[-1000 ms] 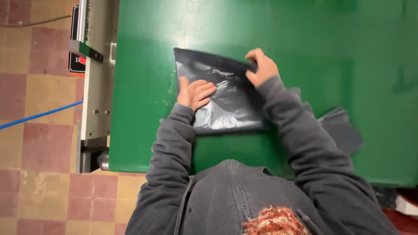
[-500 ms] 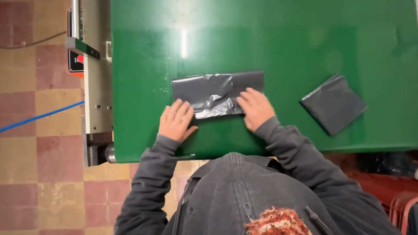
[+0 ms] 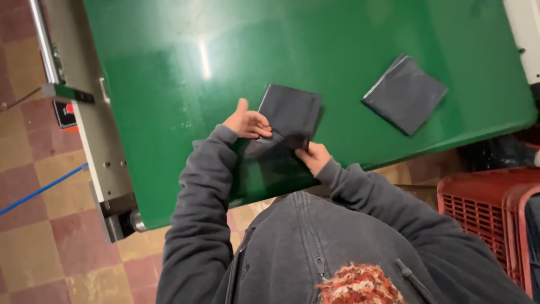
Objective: Folding plastic bags and placing them into a storage crate.
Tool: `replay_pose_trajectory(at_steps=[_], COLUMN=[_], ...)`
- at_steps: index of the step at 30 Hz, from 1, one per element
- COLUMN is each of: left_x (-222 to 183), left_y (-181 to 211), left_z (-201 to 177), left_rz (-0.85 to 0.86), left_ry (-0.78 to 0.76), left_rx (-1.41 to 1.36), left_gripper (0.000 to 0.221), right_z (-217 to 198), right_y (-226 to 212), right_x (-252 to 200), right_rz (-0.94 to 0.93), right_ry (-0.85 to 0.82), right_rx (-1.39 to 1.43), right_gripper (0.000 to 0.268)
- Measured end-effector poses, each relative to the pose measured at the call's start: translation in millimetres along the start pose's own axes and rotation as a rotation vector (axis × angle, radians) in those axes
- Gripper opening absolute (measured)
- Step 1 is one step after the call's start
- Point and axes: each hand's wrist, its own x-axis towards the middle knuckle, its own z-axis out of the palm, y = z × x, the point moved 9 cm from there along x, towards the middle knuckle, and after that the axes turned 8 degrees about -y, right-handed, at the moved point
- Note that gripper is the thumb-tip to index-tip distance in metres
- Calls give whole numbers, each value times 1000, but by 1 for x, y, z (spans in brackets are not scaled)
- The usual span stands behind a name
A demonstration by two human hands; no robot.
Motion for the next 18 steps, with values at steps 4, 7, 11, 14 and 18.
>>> replay_pose_trajectory(at_steps=[4, 7, 11, 14, 18], left_x=[13, -18, -60, -57, -46], left_y=[-36, 14, 66, 71, 105], left_z=[-34, 3, 66, 99, 212], left_rz=[-42, 247, 212, 399, 1017], left_ry=[264, 586, 1166, 1194, 697], left_rx=[47, 799, 1155, 1322, 1383], left_gripper=[67, 54, 52, 39, 31], right_z=[-22, -21, -20, -34, -129], right_y=[43, 52, 33, 48, 7], right_x=[21, 25, 29, 16, -21], right_rz=[105, 584, 603, 448, -171], right_ry=[179, 214, 173, 195, 459], right_rx=[306, 544, 664, 439, 534], right_gripper=[25, 30, 25, 27, 49])
